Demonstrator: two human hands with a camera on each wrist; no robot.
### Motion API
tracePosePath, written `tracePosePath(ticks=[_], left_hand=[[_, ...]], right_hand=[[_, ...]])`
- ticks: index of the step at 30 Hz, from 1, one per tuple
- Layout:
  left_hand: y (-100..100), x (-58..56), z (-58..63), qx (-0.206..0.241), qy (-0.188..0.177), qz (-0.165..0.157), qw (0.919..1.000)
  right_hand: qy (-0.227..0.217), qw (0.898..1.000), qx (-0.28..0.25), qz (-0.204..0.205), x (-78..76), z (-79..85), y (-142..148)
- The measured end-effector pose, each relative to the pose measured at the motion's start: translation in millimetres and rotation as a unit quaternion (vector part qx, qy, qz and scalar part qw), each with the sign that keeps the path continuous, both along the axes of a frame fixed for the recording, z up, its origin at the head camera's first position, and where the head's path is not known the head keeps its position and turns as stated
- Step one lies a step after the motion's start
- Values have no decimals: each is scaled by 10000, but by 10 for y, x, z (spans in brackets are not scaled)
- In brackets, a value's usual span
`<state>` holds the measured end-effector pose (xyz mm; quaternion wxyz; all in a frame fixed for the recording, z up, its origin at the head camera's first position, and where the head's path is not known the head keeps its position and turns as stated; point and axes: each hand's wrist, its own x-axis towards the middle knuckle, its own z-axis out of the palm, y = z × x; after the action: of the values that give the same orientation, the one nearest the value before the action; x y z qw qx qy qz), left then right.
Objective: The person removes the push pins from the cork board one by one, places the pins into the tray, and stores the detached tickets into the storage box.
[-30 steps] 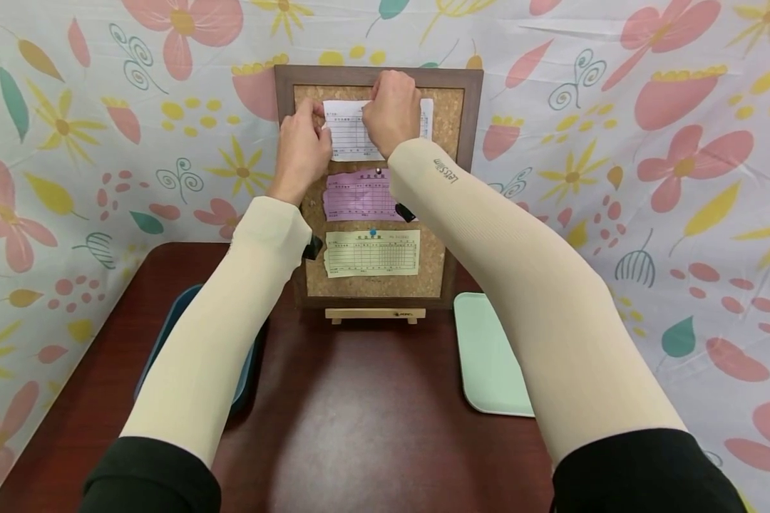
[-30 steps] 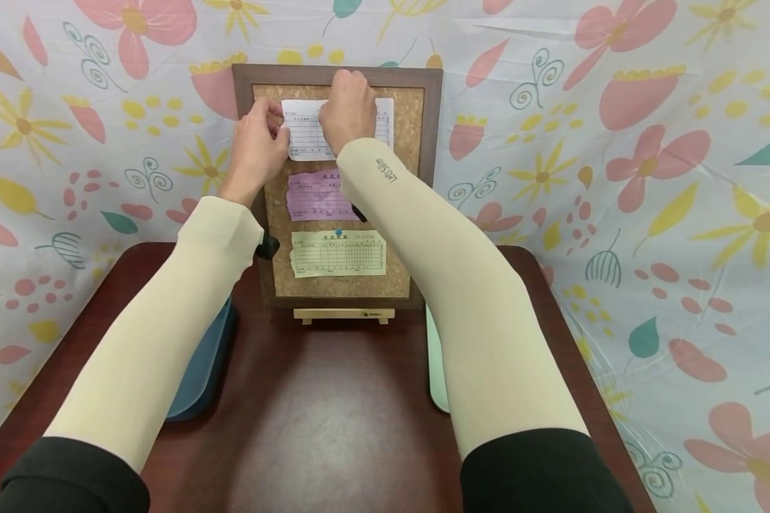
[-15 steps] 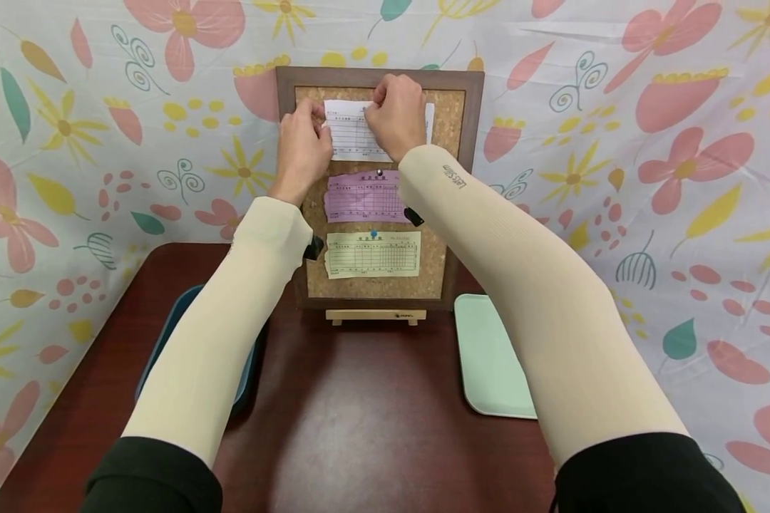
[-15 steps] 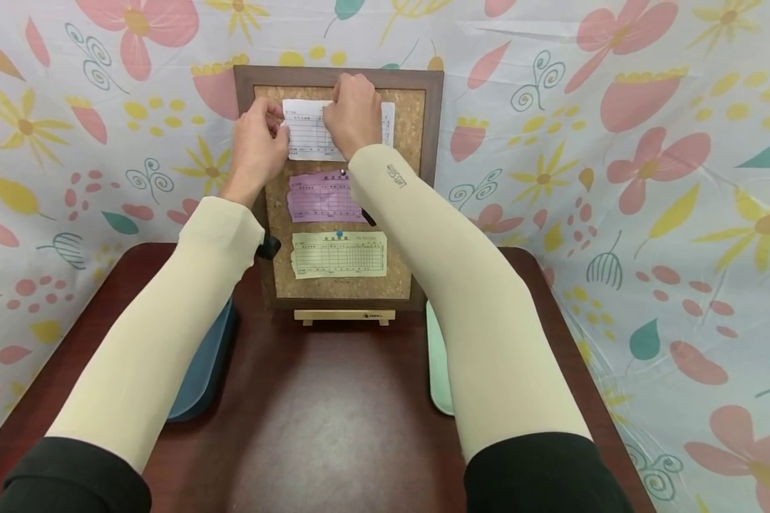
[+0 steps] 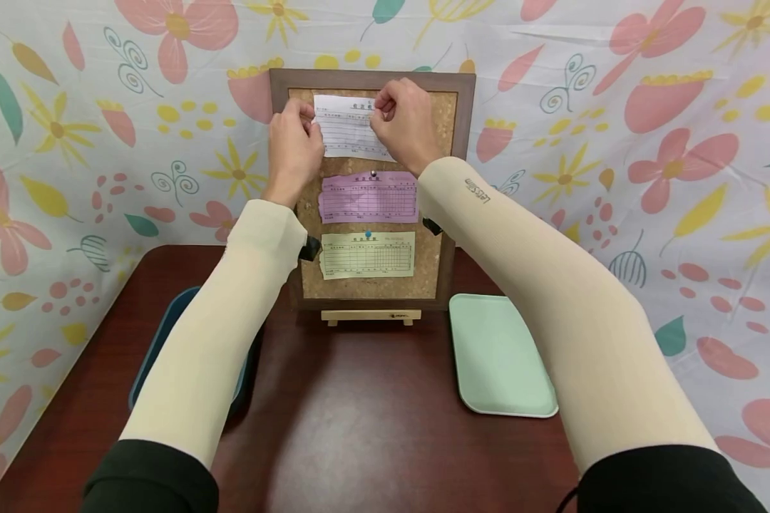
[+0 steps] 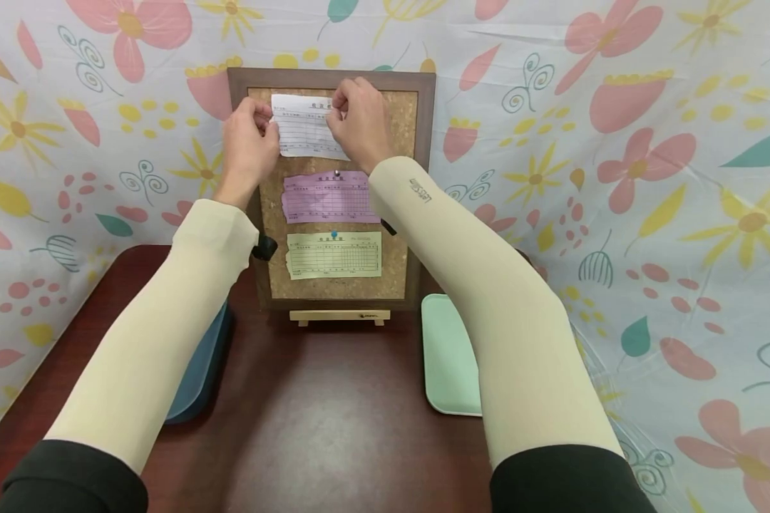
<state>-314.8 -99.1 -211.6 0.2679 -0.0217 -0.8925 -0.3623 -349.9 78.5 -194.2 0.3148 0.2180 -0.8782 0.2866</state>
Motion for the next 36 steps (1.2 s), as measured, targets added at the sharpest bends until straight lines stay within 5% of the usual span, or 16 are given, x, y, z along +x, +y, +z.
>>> tracePosePath(ticks=[20, 36], left_hand=[[-310, 49, -101, 846, 246, -42, 9961], [-608, 166, -237, 1096, 473, 73, 9928]], right_hand=[[400, 9984, 47, 406, 129, -373, 514], [450, 9985, 74, 315, 502, -896, 1145]])
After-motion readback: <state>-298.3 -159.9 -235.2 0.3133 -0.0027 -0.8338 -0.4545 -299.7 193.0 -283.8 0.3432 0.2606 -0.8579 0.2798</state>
